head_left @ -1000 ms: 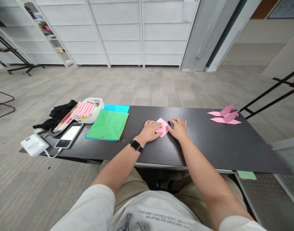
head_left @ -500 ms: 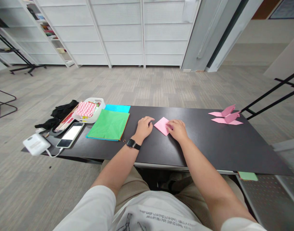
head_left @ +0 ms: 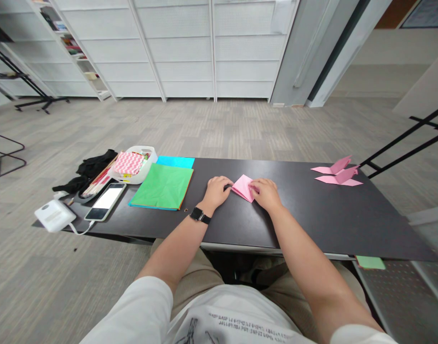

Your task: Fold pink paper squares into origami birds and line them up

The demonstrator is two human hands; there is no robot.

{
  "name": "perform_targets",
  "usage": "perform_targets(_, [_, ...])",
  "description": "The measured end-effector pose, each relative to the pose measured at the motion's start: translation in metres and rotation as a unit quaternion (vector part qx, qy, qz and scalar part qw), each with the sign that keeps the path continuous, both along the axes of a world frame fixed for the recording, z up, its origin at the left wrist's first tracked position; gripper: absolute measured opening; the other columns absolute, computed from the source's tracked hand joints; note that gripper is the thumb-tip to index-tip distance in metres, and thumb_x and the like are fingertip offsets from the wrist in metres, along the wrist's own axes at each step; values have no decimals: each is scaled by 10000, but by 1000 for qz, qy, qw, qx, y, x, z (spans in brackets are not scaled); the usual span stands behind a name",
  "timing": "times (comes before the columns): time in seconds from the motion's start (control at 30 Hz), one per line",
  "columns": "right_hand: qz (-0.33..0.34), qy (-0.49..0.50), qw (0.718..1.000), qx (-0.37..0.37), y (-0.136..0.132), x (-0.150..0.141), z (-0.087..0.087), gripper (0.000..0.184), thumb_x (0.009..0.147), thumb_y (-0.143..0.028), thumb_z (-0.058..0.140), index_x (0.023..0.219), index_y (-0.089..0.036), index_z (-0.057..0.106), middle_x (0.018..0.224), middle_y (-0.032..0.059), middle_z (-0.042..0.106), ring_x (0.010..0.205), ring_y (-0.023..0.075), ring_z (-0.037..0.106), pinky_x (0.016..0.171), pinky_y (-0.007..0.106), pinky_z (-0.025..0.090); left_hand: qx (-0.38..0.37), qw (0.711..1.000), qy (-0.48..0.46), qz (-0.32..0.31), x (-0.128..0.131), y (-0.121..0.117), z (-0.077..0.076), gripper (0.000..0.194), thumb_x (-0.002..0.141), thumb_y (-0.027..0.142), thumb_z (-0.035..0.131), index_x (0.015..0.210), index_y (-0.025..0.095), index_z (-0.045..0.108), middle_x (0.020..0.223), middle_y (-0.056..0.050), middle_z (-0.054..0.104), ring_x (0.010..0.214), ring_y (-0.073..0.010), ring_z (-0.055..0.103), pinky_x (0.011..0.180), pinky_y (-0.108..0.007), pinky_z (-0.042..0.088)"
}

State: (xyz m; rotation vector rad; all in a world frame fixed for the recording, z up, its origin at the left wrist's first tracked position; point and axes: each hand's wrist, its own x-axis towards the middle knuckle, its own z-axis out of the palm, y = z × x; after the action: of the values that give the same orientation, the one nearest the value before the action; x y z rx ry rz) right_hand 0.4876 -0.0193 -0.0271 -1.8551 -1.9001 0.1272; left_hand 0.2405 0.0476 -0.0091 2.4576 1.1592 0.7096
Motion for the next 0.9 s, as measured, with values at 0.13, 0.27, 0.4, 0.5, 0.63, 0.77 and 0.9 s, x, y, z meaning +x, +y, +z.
perform_targets(0.13, [31, 7, 999, 7, -1, 1, 1, 229, 946, -293, 650, 1118, -300, 801, 1270, 39, 753, 1196, 279, 620, 1119, 491, 374, 6, 999, -23, -30, -1, 2, 0, 233, 975, 227, 651, 1179, 290, 746, 1244, -32, 732, 1187, -243, 631, 1099, -446, 458])
perform_targets(0.27, [56, 18, 998, 11, -2, 1, 2, 217, 951, -293, 659, 1109, -309, 807, 1267, 37, 755, 1199, 279, 624, 1104, 489, 385, 18, 995, -40, -91, -1, 5, -3, 247, 986, 210, 646, 1190, 288, 761, 1268, -31, 714, 1201, -221, 632, 1107, -407, 471])
perform_targets(0.4, [85, 15, 996, 16, -3, -1, 2, 230, 934, -281, 679, 1119, -320, 810, 1241, 40, 761, 1185, 281, 627, 1104, 498, 383, 11, 996, -33, -78, -1, 5, -4, 184, 991, 264, 667, 1132, 290, 782, 1254, -35, 711, 1199, -229, 634, 1119, -416, 469])
perform_targets(0.5, [100, 14, 995, 28, -4, -3, 2, 239, 923, -282, 688, 1124, -318, 813, 1225, 41, 761, 1175, 278, 628, 1105, 496, 379, 5, 998, -30, -56, -1, 4, -5, 144, 993, 323, 683, 1093, 281, 779, 1220, -34, 717, 1174, -230, 637, 1108, -419, 466])
perform_targets(0.63, [112, 13, 993, 24, -5, -6, 1, 235, 931, -316, 683, 1124, -324, 816, 1225, 44, 750, 1180, 278, 618, 1108, 502, 368, 5, 999, -24, -23, -1, 3, -4, 137, 990, 376, 696, 1032, 267, 768, 1185, -26, 723, 1152, -231, 630, 1097, -424, 449])
perform_targets(0.77, [118, 11, 993, 15, -6, -9, 4, 219, 930, -339, 693, 1108, -324, 818, 1199, 49, 736, 1167, 271, 608, 1127, 509, 344, -4, 1000, -4, 6, -1, 1, -3, 144, 994, 390, 684, 1013, 267, 756, 1200, -26, 720, 1180, -237, 614, 1117, -435, 420])
perform_targets(0.9, [120, 9, 993, 5, -9, -13, 9, 212, 940, -380, 696, 1107, -331, 816, 1153, 47, 721, 1139, 266, 600, 1135, 509, 332, -1, 1000, 5, 27, 1, 0, -4, 138, 985, 391, 690, 991, 265, 745, 1186, -26, 717, 1178, -238, 607, 1124, -439, 407])
